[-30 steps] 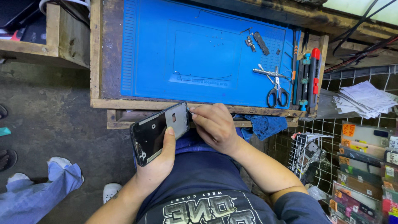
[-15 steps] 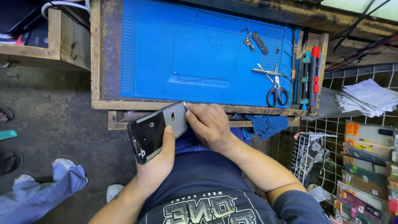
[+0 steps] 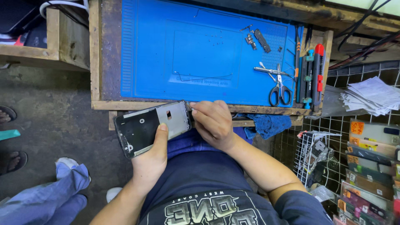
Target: The person uses a small metal tool to scrape and clean the edges and corners of a disassembled smartphone frame. They rotate the device to access different sides while working on a blue mat.
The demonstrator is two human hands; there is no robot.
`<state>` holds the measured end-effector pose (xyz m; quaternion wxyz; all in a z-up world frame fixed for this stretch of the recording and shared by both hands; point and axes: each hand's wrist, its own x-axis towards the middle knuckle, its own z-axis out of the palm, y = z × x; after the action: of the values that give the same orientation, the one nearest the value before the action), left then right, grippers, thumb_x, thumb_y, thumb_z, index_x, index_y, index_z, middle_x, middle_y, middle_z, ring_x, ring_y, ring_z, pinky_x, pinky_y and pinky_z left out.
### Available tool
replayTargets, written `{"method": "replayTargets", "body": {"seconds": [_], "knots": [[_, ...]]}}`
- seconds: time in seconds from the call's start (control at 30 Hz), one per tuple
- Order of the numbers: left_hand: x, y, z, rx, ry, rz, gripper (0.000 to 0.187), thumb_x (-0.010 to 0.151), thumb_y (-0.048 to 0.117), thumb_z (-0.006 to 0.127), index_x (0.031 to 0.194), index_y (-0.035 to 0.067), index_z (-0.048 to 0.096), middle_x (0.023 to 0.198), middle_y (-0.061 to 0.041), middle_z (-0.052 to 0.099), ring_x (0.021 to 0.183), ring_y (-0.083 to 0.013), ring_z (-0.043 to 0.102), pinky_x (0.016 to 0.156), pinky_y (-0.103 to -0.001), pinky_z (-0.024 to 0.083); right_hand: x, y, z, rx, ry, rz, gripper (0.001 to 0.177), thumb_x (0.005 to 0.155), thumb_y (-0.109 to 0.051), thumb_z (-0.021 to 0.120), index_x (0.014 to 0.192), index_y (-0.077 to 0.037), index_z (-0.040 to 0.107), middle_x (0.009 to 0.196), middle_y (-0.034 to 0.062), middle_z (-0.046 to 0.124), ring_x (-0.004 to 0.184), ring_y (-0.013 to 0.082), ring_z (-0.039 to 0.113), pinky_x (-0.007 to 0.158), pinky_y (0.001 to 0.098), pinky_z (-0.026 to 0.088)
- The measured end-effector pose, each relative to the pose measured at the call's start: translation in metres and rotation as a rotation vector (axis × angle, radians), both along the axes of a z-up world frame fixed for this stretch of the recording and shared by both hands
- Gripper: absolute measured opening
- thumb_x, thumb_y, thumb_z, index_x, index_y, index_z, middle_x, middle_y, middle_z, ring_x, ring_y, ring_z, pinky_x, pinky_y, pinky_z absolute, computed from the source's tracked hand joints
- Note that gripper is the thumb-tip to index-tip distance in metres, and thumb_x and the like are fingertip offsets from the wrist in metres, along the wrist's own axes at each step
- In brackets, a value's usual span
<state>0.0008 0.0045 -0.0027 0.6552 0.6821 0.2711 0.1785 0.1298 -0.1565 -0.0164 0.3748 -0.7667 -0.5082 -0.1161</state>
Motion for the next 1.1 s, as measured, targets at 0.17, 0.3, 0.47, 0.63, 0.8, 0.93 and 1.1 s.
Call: {"method": "replayTargets", "body": {"seconds": [0.17, 0.3, 0.47, 0.63, 0.8, 0.93, 1.1], "knots": [[0.001, 0.001, -0.002, -0.023, -0.033, 0.003, 0.013, 0.099, 0.000, 0.065, 0.112, -0.002, 0.067, 0.103, -0.005, 0.071, 0.088, -0.0117, 0.067, 0.078, -0.027, 0.056, 0.003, 0.005, 0.004, -0.030, -0.025, 0.007, 0.032, 0.079, 0.002, 0.078, 0.109, -0.001, 0.066, 0.118, 0.0120, 0.071, 0.099, 0.0258, 0.070, 0.076, 0.0395, 0.041], [0.001, 0.001, -0.004, -0.018, -0.052, 0.023, 0.015, 0.100, 0.000, 0.066, 0.115, -0.002, 0.066, 0.105, -0.005, 0.069, 0.090, -0.0117, 0.066, 0.080, -0.028, 0.056, 0.002, 0.007, 0.006, -0.037, -0.019, 0.006, 0.032, 0.080, 0.003, 0.077, 0.110, -0.001, 0.066, 0.119, 0.0119, 0.071, 0.100, 0.0258, 0.070, 0.077, 0.0393, 0.041], [-0.001, 0.005, -0.008, -0.093, -0.025, 0.038, 0.018, 0.099, -0.001, 0.066, 0.116, -0.002, 0.065, 0.109, -0.005, 0.069, 0.094, -0.0117, 0.065, 0.082, -0.028, 0.055, 0.004, 0.004, 0.009, -0.059, 0.039, 0.001, 0.032, 0.079, 0.002, 0.076, 0.110, -0.002, 0.067, 0.121, 0.0113, 0.071, 0.100, 0.0246, 0.069, 0.080, 0.0394, 0.042], [0.004, 0.008, -0.017, -0.425, -0.127, 0.096, 0.025, 0.099, -0.005, 0.064, 0.124, -0.002, 0.061, 0.116, -0.008, 0.067, 0.100, -0.0130, 0.066, 0.087, -0.028, 0.056, 0.011, 0.005, 0.008, -0.075, 0.062, 0.019, 0.031, 0.078, 0.004, 0.075, 0.108, -0.004, 0.068, 0.120, 0.0101, 0.072, 0.101, 0.0237, 0.070, 0.080, 0.0388, 0.041], [0.012, 0.016, -0.018, -0.775, -0.141, 0.142, 0.038, 0.095, -0.006, 0.056, 0.132, -0.001, 0.053, 0.118, -0.016, 0.069, 0.097, -0.0266, 0.073, 0.073, -0.040, 0.065, 0.015, 0.009, 0.007, -0.090, 0.096, 0.037, 0.032, 0.079, 0.004, 0.075, 0.109, -0.005, 0.068, 0.120, 0.0101, 0.073, 0.103, 0.0237, 0.070, 0.081, 0.0386, 0.041], [0.016, 0.024, -0.015, -0.839, -0.156, 0.101, 0.038, 0.097, -0.006, 0.055, 0.135, -0.002, 0.052, 0.122, -0.020, 0.068, 0.102, -0.0312, 0.073, 0.076, -0.044, 0.067, 0.018, 0.005, 0.012, -0.102, 0.125, 0.056, 0.030, 0.083, 0.005, 0.073, 0.111, -0.005, 0.068, 0.120, 0.0098, 0.073, 0.106, 0.0231, 0.071, 0.082, 0.0382, 0.041], [0.015, 0.026, -0.016, -0.868, -0.174, 0.085, 0.039, 0.097, -0.006, 0.055, 0.135, -0.001, 0.053, 0.122, -0.019, 0.068, 0.103, -0.0305, 0.073, 0.077, -0.044, 0.067, 0.024, 0.004, 0.022, -0.146, 0.142, 0.107, 0.029, 0.086, 0.003, 0.073, 0.113, -0.005, 0.068, 0.120, 0.0096, 0.072, 0.108, 0.0228, 0.070, 0.085, 0.0384, 0.042]]}}
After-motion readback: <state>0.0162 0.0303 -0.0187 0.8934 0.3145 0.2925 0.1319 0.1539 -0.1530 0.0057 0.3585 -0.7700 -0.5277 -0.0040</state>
